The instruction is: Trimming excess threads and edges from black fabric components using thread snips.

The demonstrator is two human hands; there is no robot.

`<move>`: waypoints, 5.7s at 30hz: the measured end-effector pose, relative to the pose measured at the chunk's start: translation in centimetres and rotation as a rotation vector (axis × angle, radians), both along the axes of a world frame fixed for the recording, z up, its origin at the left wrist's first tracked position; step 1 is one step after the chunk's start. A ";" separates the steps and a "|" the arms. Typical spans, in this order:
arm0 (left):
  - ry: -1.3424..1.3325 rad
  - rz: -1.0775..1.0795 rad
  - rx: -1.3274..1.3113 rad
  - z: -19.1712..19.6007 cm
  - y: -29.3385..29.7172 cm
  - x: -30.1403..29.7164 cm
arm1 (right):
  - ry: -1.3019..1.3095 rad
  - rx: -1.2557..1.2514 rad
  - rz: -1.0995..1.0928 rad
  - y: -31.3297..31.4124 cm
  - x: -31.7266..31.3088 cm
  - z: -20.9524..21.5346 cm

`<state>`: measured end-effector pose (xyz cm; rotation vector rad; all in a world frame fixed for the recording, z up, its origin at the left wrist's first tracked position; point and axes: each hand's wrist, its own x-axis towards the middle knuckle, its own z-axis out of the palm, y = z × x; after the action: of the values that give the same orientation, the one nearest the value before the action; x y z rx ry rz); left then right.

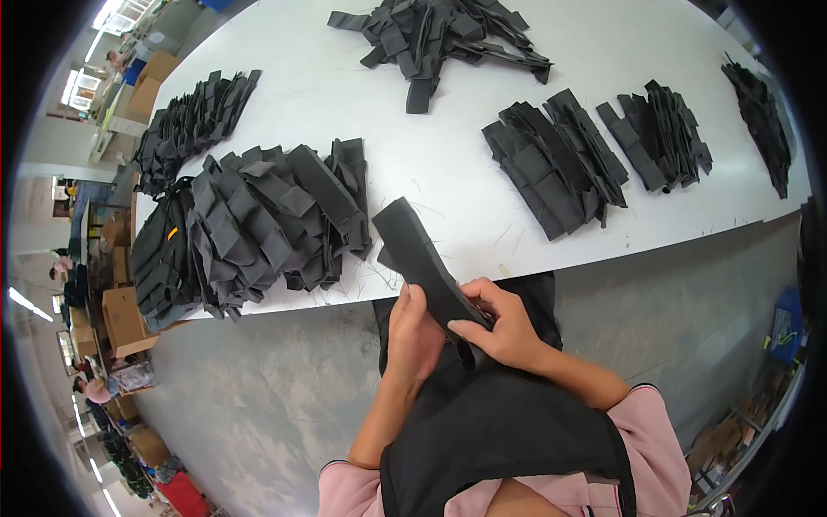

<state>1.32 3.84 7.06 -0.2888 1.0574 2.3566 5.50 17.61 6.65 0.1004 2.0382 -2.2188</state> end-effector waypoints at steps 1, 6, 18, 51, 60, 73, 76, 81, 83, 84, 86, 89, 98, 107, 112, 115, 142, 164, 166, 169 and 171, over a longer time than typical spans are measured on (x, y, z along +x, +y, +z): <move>-0.002 -0.002 0.002 0.0 0.1 0.0 | -0.043 -0.142 0.024 0.1 0.3 0.1; 0.067 -0.077 0.024 0.4 0.1 -0.7 | -0.071 0.166 0.090 0.8 0.8 1.0; 0.003 -0.146 -0.102 0.5 -0.1 -0.5 | 0.501 0.850 -0.224 3.4 -2.2 1.9; -0.011 -0.271 -0.184 0.6 -0.2 -0.4 | 0.427 0.852 -0.246 3.7 -1.1 1.8; -0.025 -0.301 -0.189 0.9 0.0 -0.6 | 0.408 0.641 -0.357 3.6 -0.7 1.1; -0.045 -0.368 -0.272 1.4 0.7 -0.7 | 0.385 0.656 -0.200 2.7 -1.9 1.5; 0.007 -0.372 -0.268 1.2 0.7 -0.6 | 0.456 0.724 -0.195 2.5 -2.1 1.0; -0.007 -0.376 -0.269 1.0 0.3 -0.6 | 0.590 0.735 -0.276 2.5 -1.9 0.1; 0.004 -0.379 -0.252 1.5 0.5 -1.0 | 0.411 0.520 -0.302 2.3 -2.0 0.5; 0.018 -0.394 -0.231 1.8 0.6 -1.2 | 0.232 0.311 -0.334 2.3 -1.9 0.7; 0.031 -0.436 -0.178 1.6 0.6 -1.2 | 0.122 0.117 -0.317 3.1 -2.5 -0.8; 0.026 -0.487 -0.025 1.2 0.3 -1.3 | -0.052 -0.175 -0.279 3.8 -4.3 0.3; 0.044 -0.375 0.212 -0.6 1.1 -1.9 | -0.187 -0.401 -0.169 3.5 -4.8 0.9; 0.093 -0.242 -0.178 0.2 2.2 -1.7 | 0.292 0.629 -0.343 4.0 -4.3 2.1; 0.154 -0.231 -0.314 0.7 2.2 -1.5 | 0.256 0.582 -0.328 4.1 -4.4 2.5; 0.140 -0.239 -0.295 0.7 2.0 -1.4 | 0.244 0.438 -0.326 4.6 -4.4 1.5; 0.885 -0.112 -1.164 1.3 1.7 -1.6 | 0.458 0.842 -0.419 4.2 -2.3 1.7; 0.963 -0.038 -1.246 1.2 2.1 -1.1 | 0.495 0.971 -0.444 3.7 -2.5 0.6; 0.957 -0.027 -1.249 1.2 2.1 -1.2 | 0.512 0.953 -0.465 3.5 -2.2 0.8; 0.956 -0.018 -1.259 1.1 2.1 -1.3 | 0.504 0.935 -0.471 3.3 -1.7 1.0; 0.931 -0.025 -1.252 1.1 2.2 -1.2 | 0.439 0.905 -0.437 3.1 -1.8 0.7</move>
<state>0.14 6.03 8.13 0.4582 2.8260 1.4092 3.70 20.70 7.37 0.1602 3.3928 -1.3479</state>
